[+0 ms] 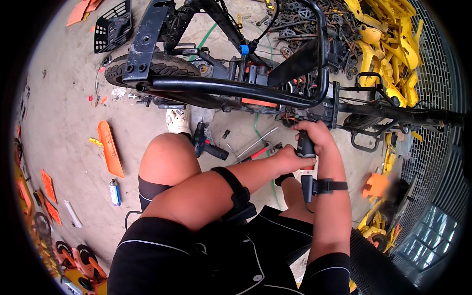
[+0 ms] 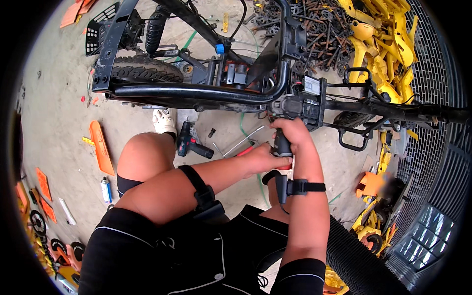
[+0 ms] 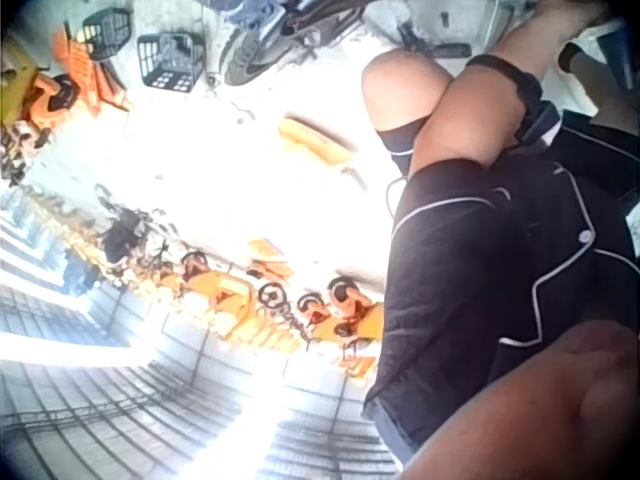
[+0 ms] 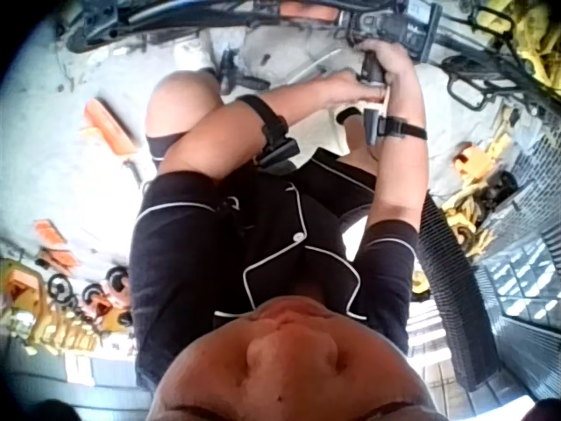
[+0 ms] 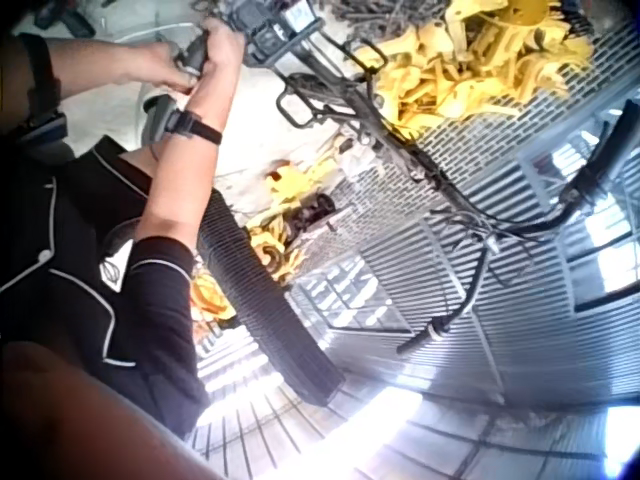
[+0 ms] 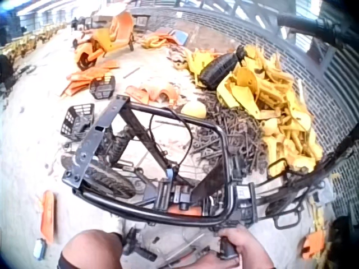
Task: The person uses a power driver and a manual tool to remove bolts and components from a motorcycle frame, handling small metal parts and wires.
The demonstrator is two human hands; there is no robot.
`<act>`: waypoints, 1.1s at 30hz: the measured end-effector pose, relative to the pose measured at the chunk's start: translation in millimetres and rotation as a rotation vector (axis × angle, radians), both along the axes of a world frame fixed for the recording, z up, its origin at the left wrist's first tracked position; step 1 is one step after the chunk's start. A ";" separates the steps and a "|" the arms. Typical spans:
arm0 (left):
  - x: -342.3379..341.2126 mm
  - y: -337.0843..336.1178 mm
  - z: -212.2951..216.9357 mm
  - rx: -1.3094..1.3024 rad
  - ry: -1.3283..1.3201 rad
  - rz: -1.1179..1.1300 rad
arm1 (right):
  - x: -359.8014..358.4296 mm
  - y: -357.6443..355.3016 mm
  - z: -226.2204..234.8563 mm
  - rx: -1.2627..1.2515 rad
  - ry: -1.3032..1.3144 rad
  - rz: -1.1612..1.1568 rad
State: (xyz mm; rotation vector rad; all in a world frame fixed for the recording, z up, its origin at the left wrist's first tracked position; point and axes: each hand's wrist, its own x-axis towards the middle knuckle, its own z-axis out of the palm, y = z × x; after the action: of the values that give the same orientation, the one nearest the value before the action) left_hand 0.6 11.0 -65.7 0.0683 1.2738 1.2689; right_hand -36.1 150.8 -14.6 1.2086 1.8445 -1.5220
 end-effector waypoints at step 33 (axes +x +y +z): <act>-38.3 20.1 -6.3 0.044 -0.049 0.285 | 147.7 78.9 33.5 -0.621 0.221 -0.390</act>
State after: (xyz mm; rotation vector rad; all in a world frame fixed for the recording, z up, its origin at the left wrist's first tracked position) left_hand -37.7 31.1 -72.0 -0.1169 1.2439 1.5332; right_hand 111.5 229.6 18.9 1.1550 1.1240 -2.2949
